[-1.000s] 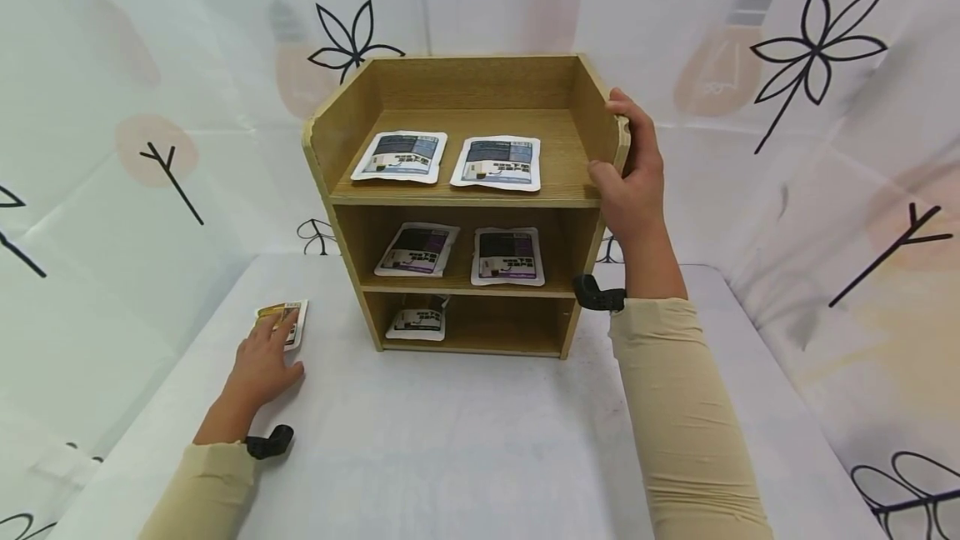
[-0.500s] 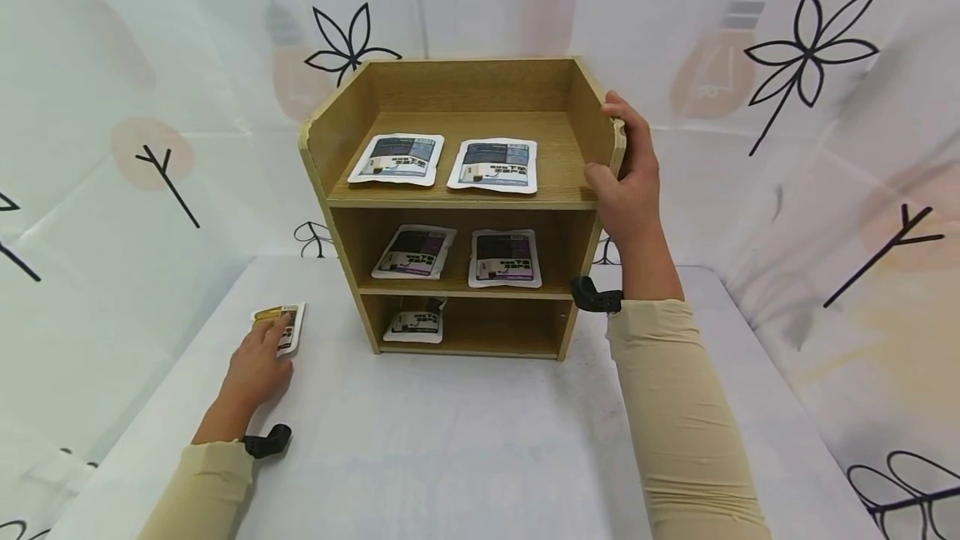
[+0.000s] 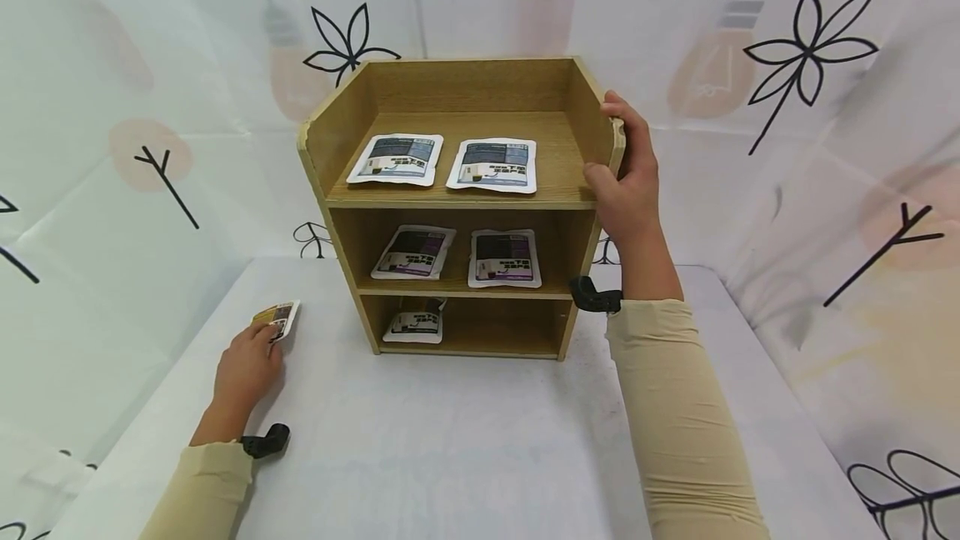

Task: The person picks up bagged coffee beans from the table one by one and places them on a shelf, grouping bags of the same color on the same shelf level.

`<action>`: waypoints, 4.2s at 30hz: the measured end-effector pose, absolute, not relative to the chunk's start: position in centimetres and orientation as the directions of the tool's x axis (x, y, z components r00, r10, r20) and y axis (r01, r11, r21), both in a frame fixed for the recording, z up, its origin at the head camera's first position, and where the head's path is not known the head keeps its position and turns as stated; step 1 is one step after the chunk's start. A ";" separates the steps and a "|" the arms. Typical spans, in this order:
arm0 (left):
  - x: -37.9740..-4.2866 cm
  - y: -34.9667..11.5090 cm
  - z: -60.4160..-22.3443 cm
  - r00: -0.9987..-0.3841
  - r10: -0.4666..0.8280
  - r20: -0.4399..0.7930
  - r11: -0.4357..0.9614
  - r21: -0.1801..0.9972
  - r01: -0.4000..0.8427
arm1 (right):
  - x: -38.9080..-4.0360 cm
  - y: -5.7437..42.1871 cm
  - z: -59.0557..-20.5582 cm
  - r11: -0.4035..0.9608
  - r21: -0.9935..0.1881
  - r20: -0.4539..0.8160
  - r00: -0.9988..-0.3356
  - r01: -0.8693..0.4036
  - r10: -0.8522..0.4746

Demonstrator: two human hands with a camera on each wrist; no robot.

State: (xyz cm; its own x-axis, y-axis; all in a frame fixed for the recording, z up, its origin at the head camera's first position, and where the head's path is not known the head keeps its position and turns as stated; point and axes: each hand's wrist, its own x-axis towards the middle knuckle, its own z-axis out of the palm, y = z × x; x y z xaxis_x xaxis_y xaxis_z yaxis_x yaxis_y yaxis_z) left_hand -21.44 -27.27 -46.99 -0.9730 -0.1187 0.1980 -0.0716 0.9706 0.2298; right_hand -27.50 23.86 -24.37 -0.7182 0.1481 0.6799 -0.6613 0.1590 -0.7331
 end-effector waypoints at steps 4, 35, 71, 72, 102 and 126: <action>-21.2 -27.2 -46.4 -0.958 -0.133 0.256 0.974 0.214 -0.078 | -27.6 23.9 -24.4 0.146 -0.733 0.680 -0.718 -0.664 0.149; -17.9 -25.1 -39.5 -0.966 -0.116 0.230 0.977 0.199 -0.070 | -27.3 23.8 -24.1 0.136 -0.748 0.664 -0.731 -0.650 0.157; -15.3 -17.9 -36.1 -0.990 0.122 0.071 0.935 0.326 0.138 | -27.3 23.9 -24.2 0.168 -0.748 0.663 -0.733 -0.641 0.153; -15.3 -17.6 -36.2 -0.989 0.129 0.072 0.933 0.330 0.146 | -27.3 23.9 -24.2 0.163 -0.748 0.663 -0.733 -0.643 0.152; -16.2 -8.9 -37.2 -0.896 0.332 0.296 0.848 0.323 0.421 | -27.3 23.8 -24.2 0.168 -0.760 0.650 -0.743 -0.628 0.159; -18.2 -4.5 -40.1 -0.804 0.317 0.504 0.795 0.320 0.515 | -26.0 23.0 -23.5 0.115 -0.728 0.686 -0.714 -0.676 0.139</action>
State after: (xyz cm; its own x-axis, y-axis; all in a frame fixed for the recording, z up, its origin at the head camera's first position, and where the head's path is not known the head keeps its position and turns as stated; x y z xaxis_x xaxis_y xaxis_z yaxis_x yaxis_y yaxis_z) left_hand -18.17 -4.51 -40.08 -0.8035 0.3171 0.5038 0.5147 0.7952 0.3204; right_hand -26.02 23.01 -23.54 -0.7145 0.1394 0.6857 -0.6760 0.1152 -0.7278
